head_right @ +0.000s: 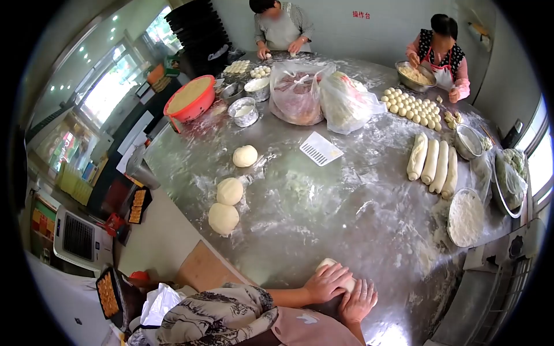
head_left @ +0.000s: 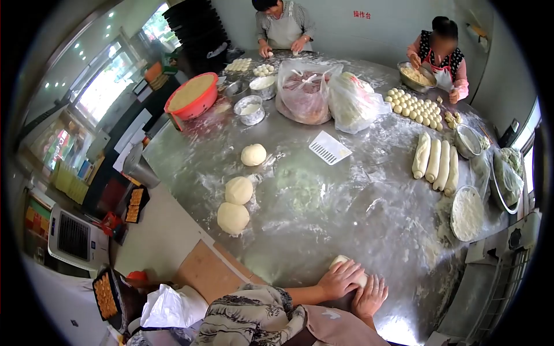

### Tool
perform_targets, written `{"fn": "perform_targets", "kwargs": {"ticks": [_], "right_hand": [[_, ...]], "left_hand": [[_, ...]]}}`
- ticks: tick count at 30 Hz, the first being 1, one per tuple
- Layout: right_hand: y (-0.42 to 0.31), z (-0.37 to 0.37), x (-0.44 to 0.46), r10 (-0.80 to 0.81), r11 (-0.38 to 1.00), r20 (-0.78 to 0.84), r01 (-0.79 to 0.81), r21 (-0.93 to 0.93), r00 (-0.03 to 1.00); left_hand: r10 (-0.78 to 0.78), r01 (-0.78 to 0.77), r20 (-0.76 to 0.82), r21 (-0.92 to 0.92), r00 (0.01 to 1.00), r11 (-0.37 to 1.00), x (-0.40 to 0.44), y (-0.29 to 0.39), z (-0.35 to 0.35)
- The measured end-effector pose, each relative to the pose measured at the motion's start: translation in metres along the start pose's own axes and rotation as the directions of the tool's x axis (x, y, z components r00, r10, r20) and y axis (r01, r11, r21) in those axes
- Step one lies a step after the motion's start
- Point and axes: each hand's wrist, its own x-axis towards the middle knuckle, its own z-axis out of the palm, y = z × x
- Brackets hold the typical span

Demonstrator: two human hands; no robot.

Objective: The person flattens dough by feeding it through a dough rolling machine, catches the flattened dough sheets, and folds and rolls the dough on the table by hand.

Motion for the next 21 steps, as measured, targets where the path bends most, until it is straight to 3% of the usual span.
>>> {"fn": "perform_targets", "kwargs": {"ticks": [2,8,12,14,17,21], "right_hand": [[0.001,0.002,0.015,0.05,0.998,0.011,-0.05,-0.032,0.999],[0.025,-0.007,0.098,0.046,0.999,0.094,-0.046,0.0,0.995],[0.04,0.0,0.13,0.04,0.998,0.016,-0.04,-0.051,0.999],[0.049,0.009,0.128,-0.068,0.997,-0.039,0.066,-0.049,0.997],[0.061,0.014,0.104,-0.239,0.97,-0.047,0.24,0.037,0.97],[0.054,-0.004,0.049,-0.414,0.91,-0.084,0.414,-0.011,0.907]], "left_hand": [[-0.038,0.038,-0.011,0.001,0.999,0.999,0.012,0.0,0.007],[-0.155,0.15,0.231,0.04,0.961,0.988,0.093,-0.015,0.002],[-0.228,0.217,0.13,0.096,0.965,0.971,0.128,-0.019,0.014],[-0.265,0.258,0.054,0.111,0.963,0.96,0.129,-0.021,0.018],[-0.044,0.033,0.102,0.106,0.994,0.994,0.094,-0.039,0.04],[0.275,-0.278,0.041,0.196,0.961,0.941,0.034,-0.046,0.014]]}}
